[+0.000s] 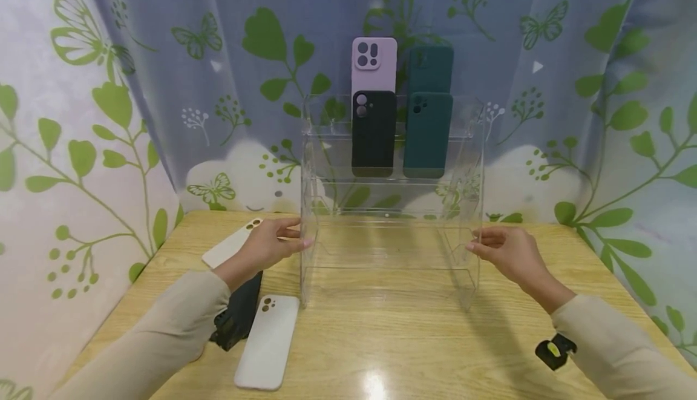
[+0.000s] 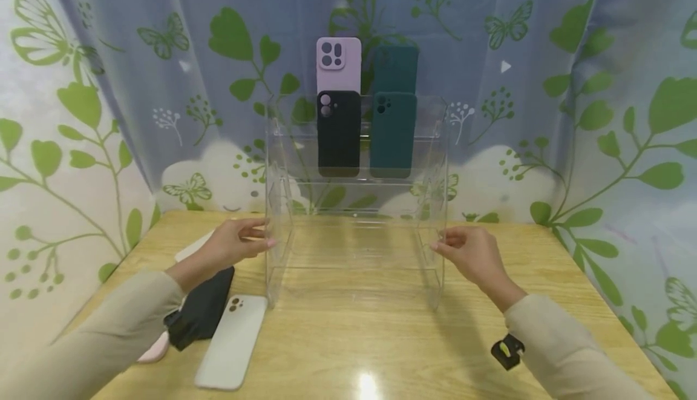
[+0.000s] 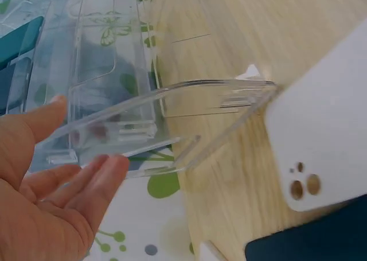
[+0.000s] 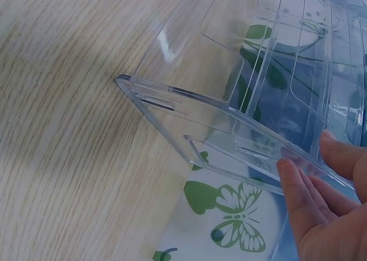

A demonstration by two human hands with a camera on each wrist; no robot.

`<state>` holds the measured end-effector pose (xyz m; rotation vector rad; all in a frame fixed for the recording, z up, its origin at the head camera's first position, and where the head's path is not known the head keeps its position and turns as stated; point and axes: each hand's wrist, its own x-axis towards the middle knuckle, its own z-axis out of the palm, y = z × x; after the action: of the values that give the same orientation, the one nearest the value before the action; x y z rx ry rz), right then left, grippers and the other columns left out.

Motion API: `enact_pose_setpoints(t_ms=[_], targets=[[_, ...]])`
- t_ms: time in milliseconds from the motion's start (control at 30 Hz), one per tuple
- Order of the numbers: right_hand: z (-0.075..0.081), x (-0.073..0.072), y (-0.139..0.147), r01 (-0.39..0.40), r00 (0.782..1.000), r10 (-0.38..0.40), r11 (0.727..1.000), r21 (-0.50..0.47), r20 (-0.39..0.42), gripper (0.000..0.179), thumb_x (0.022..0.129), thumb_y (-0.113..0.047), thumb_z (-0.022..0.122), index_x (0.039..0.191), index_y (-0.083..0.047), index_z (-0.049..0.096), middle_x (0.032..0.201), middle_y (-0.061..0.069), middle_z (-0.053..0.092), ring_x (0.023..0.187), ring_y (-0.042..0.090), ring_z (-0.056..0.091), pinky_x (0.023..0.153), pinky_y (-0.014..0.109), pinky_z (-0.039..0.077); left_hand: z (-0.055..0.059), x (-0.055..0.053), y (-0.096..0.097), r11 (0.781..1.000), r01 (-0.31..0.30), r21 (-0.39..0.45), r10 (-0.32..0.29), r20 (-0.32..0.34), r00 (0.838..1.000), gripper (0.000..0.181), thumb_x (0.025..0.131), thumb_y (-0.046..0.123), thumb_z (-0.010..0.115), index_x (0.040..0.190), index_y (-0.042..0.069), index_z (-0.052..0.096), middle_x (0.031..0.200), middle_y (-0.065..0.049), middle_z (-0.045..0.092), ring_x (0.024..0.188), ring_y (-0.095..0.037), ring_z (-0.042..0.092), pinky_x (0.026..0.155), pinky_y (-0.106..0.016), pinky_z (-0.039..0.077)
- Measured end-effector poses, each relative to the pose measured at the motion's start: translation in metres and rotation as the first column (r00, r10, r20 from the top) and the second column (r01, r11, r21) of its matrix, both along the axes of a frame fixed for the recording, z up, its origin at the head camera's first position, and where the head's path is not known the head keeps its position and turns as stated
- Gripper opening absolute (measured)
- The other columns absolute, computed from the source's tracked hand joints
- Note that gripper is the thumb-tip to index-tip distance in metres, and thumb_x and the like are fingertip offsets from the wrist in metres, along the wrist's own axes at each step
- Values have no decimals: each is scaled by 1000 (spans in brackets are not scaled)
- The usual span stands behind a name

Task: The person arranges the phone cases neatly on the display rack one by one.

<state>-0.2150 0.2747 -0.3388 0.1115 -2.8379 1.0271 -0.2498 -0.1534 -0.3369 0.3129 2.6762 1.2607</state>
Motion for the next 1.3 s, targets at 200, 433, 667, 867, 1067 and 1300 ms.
enact_pose_setpoints(t_ms=[200, 433, 667, 867, 1067, 1300], targets=[[0, 0, -1, 2, 1000, -2, 1000, 2, 1, 52, 90, -39, 67, 123, 1, 64, 111, 20, 68, 98, 34, 66, 70, 39, 56, -15, 23, -21, 993, 24, -119, -33, -67, 997, 74, 89, 41, 67, 147, 6, 38, 141, -21, 48, 125, -41, 48, 94, -53, 47], [0, 0, 0, 7, 1000, -7, 1000, 19, -4, 52, 90, -39, 67, 123, 1, 64, 110, 20, 68, 98, 34, 66, 69, 39, 56, -43, 56, -30, 972, 6, -233, -38, -132, 990, 80, 83, 43, 73, 143, -1, 42, 141, -25, 45, 129, -45, 41, 99, -59, 40], [0, 1, -1, 9, 1000, -9, 1000, 7, 0, 52, 90, -38, 67, 123, 1, 64, 110, 21, 68, 97, 34, 66, 68, 38, 56, -80, 71, -25, 954, -1, -300, -61, -195, 979, 79, 77, 44, 79, 136, 0, 52, 131, -25, 53, 118, -44, 51, 93, -57, 45], [0, 1, -2, 4, 1000, -4, 1000, 1, -11, 51, 90, -38, 68, 122, 1, 64, 108, 20, 69, 94, 33, 67, 64, 35, 56, -99, 78, -17, 877, -31, -479, -116, -274, 955, 75, 75, 53, 75, 133, 8, 57, 130, -25, 51, 115, -44, 50, 82, -56, 50], [-2, 1, -2, 8, 1000, -8, 1000, -16, -9, 51, 89, -38, 68, 122, 0, 65, 110, 20, 68, 95, 33, 67, 63, 33, 55, -103, 80, -12, 832, -60, -552, -120, -285, 951, 78, 75, 57, 73, 136, 12, 56, 131, -24, 50, 109, -41, 51, 81, -52, 50], [-2, 1, -1, 12, 1000, -12, 1000, -26, -5, 50, 89, -37, 69, 122, 0, 64, 111, 20, 68, 96, 34, 66, 64, 34, 56, -103, 80, -8, 825, -53, -563, -111, -253, 961, 75, 76, 57, 71, 138, 18, 55, 133, -19, 50, 102, -38, 49, 61, -45, 51]])
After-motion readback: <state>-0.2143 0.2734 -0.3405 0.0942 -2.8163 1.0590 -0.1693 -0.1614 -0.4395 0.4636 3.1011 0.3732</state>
